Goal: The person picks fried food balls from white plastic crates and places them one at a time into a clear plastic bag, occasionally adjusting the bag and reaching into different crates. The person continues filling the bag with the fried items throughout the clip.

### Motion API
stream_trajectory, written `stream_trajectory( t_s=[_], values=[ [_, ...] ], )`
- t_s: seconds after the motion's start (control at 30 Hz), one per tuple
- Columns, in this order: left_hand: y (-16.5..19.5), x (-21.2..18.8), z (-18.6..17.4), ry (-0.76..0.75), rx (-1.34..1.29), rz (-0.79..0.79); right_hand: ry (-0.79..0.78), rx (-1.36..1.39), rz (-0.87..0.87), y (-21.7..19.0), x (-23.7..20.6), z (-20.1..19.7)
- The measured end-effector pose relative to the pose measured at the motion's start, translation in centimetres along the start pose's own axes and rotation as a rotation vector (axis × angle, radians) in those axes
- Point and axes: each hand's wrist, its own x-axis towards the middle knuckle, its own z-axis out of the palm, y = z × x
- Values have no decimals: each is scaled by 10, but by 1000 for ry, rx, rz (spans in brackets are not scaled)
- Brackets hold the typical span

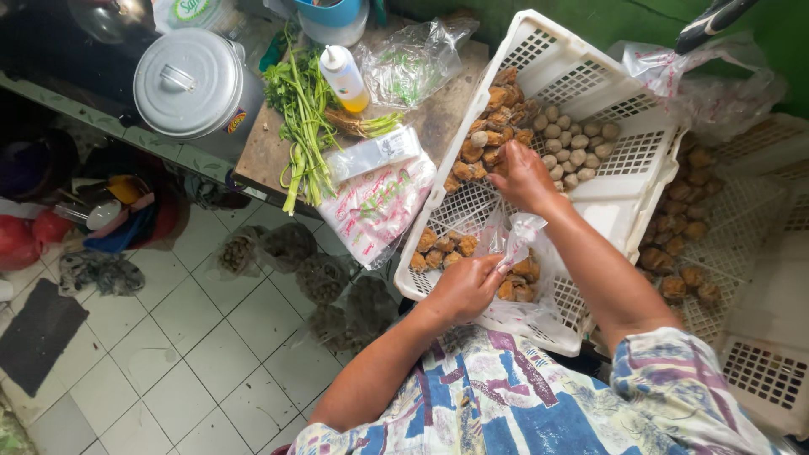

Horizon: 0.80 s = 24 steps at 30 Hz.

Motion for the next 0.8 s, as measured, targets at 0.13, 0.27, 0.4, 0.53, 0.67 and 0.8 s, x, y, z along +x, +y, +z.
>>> stream_trajectory(
  t_s=[0.13, 0.27, 0.4, 0.53, 0.67, 0.8],
  values=[
    [-3, 2, 5, 10, -1, -45, 105, 17, -5, 5, 2, 10],
    [-11, 3, 11, 124, -144, -71, 18, 76, 143, 25, -9, -10],
    [-19, 6, 10, 179, -290, -166, -119, 844, 79, 35, -51, -71],
    [-26, 9, 11, 256, -401, 77, -625, 785, -272, 5, -105, -92],
    [-35, 13, 16, 238, -409, -20, -504, 323, -276, -16, -134, -70],
    [-37, 12, 17, 210, -420, -97, -346, 737, -5, 12, -90, -58]
  ],
)
